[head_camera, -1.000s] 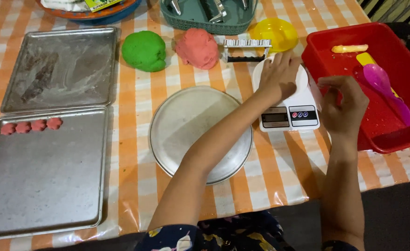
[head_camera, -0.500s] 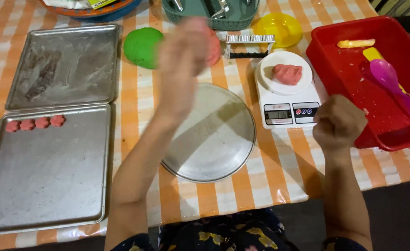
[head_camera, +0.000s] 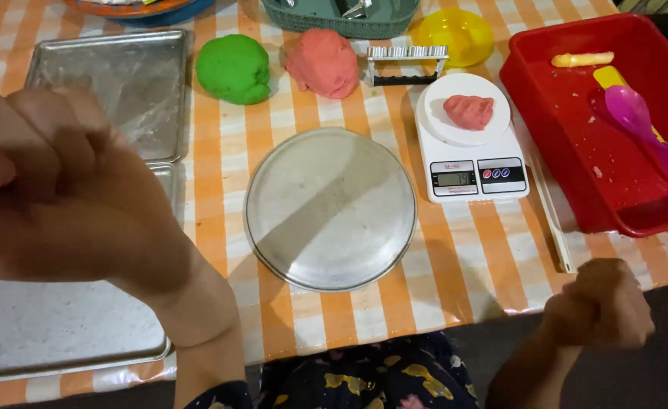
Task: Weighing, rolling, flattening, and cutting colored dough into star shapes using a rolling pin and a cutter.
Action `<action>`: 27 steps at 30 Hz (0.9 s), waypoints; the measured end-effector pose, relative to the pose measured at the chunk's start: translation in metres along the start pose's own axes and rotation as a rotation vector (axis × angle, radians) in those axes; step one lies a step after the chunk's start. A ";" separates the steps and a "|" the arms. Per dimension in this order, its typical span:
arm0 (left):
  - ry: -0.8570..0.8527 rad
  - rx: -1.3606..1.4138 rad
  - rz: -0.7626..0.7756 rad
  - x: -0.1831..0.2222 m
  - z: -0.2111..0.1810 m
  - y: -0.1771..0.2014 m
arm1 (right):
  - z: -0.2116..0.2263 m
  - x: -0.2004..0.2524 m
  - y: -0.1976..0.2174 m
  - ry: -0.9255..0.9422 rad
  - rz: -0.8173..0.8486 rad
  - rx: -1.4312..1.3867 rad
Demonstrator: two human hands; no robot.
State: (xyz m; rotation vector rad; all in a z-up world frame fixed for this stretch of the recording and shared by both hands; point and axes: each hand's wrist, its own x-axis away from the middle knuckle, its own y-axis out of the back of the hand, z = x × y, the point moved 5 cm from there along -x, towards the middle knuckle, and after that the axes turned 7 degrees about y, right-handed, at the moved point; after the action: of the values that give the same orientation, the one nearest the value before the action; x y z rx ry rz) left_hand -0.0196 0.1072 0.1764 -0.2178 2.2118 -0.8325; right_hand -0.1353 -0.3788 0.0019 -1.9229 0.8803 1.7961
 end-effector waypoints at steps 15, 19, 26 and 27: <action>-0.196 -0.506 -0.073 -0.008 0.012 -0.017 | -0.052 0.032 -0.033 -0.740 0.913 0.544; -0.158 -0.850 0.302 -0.025 0.047 -0.039 | -0.063 0.052 -0.024 -0.638 1.150 0.816; 0.400 -1.334 0.558 -0.051 0.260 0.025 | -0.020 0.002 0.010 -1.615 1.143 0.655; 0.394 -1.336 0.552 -0.051 0.271 0.026 | -0.023 0.029 0.035 -1.608 1.140 0.652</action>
State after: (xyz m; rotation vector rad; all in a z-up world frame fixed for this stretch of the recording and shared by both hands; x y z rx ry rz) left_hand 0.2094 0.0122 0.0521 -0.0424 2.6396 1.0493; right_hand -0.1416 -0.4254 -0.0189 0.7774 1.4980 2.1982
